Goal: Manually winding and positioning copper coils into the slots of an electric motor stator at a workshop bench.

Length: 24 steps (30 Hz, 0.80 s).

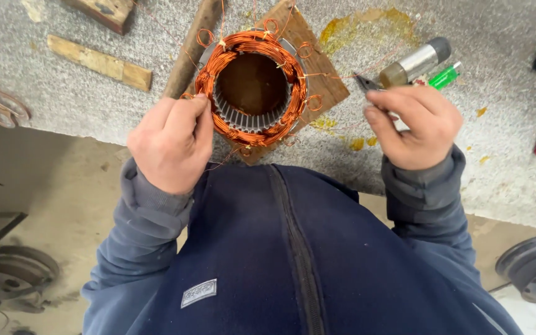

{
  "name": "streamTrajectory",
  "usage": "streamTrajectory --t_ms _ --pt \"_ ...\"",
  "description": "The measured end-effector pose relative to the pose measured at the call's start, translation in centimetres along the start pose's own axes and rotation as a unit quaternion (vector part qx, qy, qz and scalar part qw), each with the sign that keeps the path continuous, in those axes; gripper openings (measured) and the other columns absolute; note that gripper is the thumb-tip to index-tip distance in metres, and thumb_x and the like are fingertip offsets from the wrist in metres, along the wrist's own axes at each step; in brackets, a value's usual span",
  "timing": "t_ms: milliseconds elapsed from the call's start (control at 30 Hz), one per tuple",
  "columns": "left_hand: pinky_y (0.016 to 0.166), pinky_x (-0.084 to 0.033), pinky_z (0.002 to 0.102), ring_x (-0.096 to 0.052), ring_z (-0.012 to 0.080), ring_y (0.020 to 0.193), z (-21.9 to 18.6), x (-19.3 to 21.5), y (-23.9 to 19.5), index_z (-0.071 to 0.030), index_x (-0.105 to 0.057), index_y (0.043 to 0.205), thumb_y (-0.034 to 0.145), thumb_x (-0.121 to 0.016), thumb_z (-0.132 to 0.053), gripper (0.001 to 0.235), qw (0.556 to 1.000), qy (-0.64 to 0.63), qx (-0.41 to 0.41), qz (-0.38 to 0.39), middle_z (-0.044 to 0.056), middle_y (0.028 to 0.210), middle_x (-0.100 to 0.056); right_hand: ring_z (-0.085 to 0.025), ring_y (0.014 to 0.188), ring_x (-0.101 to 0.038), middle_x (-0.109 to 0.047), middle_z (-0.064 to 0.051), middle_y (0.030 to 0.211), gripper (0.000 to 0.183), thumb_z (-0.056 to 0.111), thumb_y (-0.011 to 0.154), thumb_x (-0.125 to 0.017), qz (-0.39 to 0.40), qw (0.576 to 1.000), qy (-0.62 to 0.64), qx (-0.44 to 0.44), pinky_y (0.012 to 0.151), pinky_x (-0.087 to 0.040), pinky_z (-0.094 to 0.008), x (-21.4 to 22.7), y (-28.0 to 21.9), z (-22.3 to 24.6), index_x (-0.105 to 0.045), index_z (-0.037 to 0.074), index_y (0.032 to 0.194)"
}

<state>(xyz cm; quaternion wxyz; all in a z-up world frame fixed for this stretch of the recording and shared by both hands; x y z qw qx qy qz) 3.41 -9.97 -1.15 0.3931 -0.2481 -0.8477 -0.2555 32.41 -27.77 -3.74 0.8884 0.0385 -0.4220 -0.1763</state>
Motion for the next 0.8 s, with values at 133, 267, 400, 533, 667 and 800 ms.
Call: streamTrajectory --t_ms 133,267,400,533,667,800 --pt "0.072 -0.054 0.040 -0.067 0.0297 0.083 -0.3 1.0 0.3 -0.008 -0.071 0.108 0.100 -0.081 -0.004 0.013 0.998 0.055 0.013 0.014 0.011 0.094 -0.066 -0.027 0.099 -0.068 -0.070 -0.014 0.108 0.029 0.005 0.093 -0.082 0.030 0.996 -0.026 0.085 0.087 -0.054 -0.036 -0.7 6.3 2.8 -0.074 0.000 0.120" --pt "0.081 -0.057 0.036 -0.070 0.0271 0.096 -0.7 3.7 1.2 -0.007 -0.068 0.120 0.099 -0.084 -0.016 0.029 0.997 0.021 -0.012 0.075 0.009 0.112 -0.070 -0.026 0.098 -0.065 -0.073 -0.002 0.105 0.020 0.017 0.084 -0.084 0.066 0.965 -0.141 0.209 0.092 -0.040 -0.039 -1.7 8.8 2.7 -0.080 0.013 0.104" --pt "0.079 -0.056 0.036 -0.070 0.0252 0.096 -1.0 6.2 2.9 -0.010 -0.070 0.122 0.091 -0.082 -0.022 0.035 0.983 0.027 -0.094 0.154 0.006 0.116 -0.070 -0.018 0.093 -0.062 -0.072 0.006 0.095 0.009 0.021 0.096 -0.088 0.122 0.965 -0.110 0.206 0.098 -0.035 -0.039 -2.1 9.7 1.6 -0.079 0.017 0.099" --pt "0.069 -0.053 0.034 -0.070 0.0210 0.089 -1.8 6.2 6.2 -0.010 -0.072 0.115 0.089 -0.082 -0.024 0.031 0.963 0.016 -0.174 0.204 0.003 0.110 -0.072 -0.015 0.096 -0.062 -0.072 0.005 0.098 0.007 0.017 0.097 -0.084 0.134 0.969 -0.084 0.192 0.105 -0.035 -0.039 -2.4 10.0 1.6 -0.078 0.016 0.099" --pt "0.073 -0.050 0.032 -0.063 0.0182 0.093 -2.0 2.1 10.0 -0.007 -0.069 0.113 0.090 -0.068 -0.016 0.025 0.940 0.008 -0.291 0.178 0.001 0.100 -0.064 -0.024 0.111 -0.066 -0.075 -0.002 0.108 0.012 0.016 0.091 -0.088 0.115 0.971 -0.126 0.167 0.118 -0.030 -0.044 -1.6 9.1 2.7 -0.079 0.013 0.098" --pt "0.080 -0.048 0.032 -0.058 0.0182 0.100 -1.9 -3.0 11.6 -0.011 -0.066 0.107 0.094 -0.064 -0.020 0.016 0.922 0.012 -0.338 0.187 -0.001 0.099 -0.059 -0.033 0.117 -0.068 -0.077 -0.012 0.110 0.016 0.008 0.083 -0.086 0.074 0.991 -0.094 0.053 0.117 -0.033 -0.050 -0.6 6.5 3.0 -0.079 0.006 0.098"
Point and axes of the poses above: each hand's wrist, its own y-axis towards the middle knuckle, its own x-axis out of the back of the hand, z = x × y, the point moved 2 cm from there along y, towards the middle knuckle
